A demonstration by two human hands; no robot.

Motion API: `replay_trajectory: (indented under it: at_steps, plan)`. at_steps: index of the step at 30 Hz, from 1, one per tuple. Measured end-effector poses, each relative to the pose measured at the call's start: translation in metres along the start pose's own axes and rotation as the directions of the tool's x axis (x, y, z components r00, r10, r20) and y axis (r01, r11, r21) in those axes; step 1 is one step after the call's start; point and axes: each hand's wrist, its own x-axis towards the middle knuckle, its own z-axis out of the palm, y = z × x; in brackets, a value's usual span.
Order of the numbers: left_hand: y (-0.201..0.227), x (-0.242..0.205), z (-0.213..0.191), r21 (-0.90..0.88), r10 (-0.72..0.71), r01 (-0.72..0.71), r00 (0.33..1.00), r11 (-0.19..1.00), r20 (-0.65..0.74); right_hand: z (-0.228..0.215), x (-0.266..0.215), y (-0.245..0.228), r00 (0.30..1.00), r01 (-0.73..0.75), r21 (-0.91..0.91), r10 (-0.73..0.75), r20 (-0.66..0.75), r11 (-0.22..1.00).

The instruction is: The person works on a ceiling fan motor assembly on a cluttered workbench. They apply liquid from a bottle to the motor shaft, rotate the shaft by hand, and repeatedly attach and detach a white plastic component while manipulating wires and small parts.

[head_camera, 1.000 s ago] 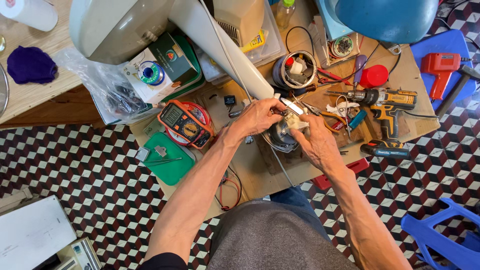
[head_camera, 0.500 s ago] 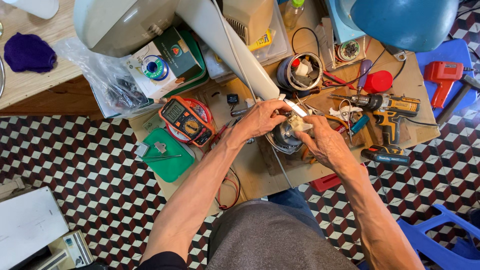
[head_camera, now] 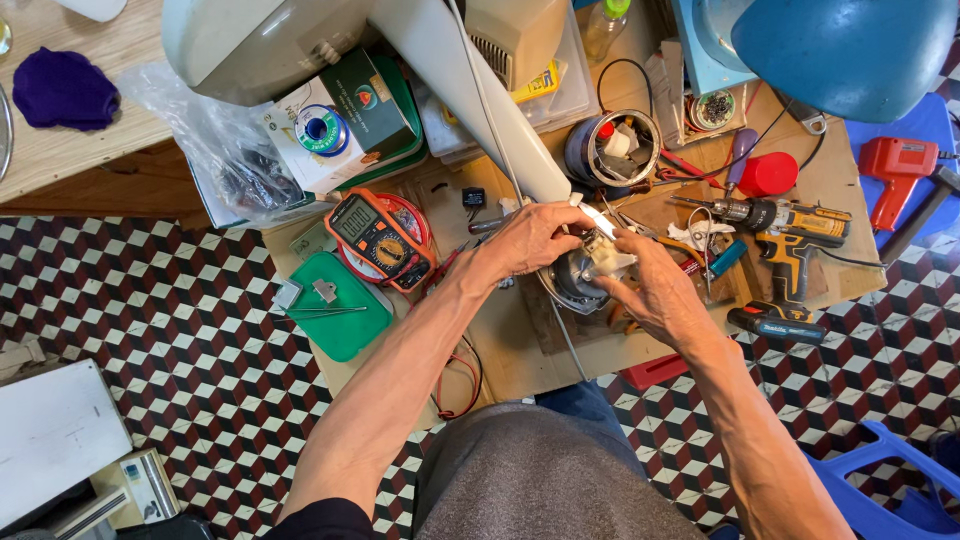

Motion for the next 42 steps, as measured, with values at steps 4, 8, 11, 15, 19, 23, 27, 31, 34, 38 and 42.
replay_trajectory:
  at_steps: [4,8,11,15,19,23,27,31,34,38,42]
  plan:
    - [0.001,0.003,-0.001,0.009,-0.026,0.026,1.000,1.000,0.016,-0.003,0.003,0.007,0.999,0.035,0.048,-0.035,0.009,0.998]
    - [-0.008,0.008,0.004,0.011,-0.034,0.034,0.999,0.999,0.014,0.001,0.000,0.010,1.000,-0.004,0.061,0.004,0.012,0.998]
    - [-0.013,0.008,0.006,-0.001,-0.021,0.021,1.000,1.000,0.005,0.003,0.001,0.011,1.000,0.012,0.074,-0.012,0.003,0.997]
    - [-0.015,0.010,0.005,0.012,0.021,-0.021,1.000,1.000,0.008,0.002,0.001,0.013,1.000,-0.010,0.109,0.008,0.014,0.994]
    - [-0.008,0.011,0.000,-0.003,-0.076,0.076,0.995,0.997,0.062,0.002,0.001,0.010,1.000,-0.025,0.115,0.023,0.018,0.993]
    - [-0.001,0.010,-0.004,-0.028,-0.081,0.083,0.995,0.996,0.059,0.003,-0.001,0.006,0.998,-0.058,0.112,0.057,0.007,0.992]
    - [0.002,0.009,-0.010,0.017,-0.216,0.216,0.965,0.976,0.149,0.003,-0.002,0.003,0.998,-0.064,0.124,0.065,-0.004,0.990]
    - [-0.004,0.014,-0.007,-0.085,-0.154,0.168,0.976,0.982,0.151,0.004,-0.002,-0.001,0.991,-0.129,0.172,0.132,-0.006,0.977]
    - [-0.007,0.011,-0.006,-0.065,-0.158,0.167,0.978,0.984,0.134,0.004,-0.002,-0.003,0.991,-0.130,0.154,0.133,-0.013,0.980]
    - [-0.010,0.011,-0.003,-0.081,-0.139,0.149,0.984,0.986,0.112,0.004,-0.003,-0.006,0.992,-0.126,0.129,0.129,-0.013,0.984]
    - [-0.014,0.011,0.000,-0.114,-0.140,0.152,0.984,0.982,0.106,0.001,-0.003,-0.009,0.985,-0.171,0.134,0.172,0.003,0.976]
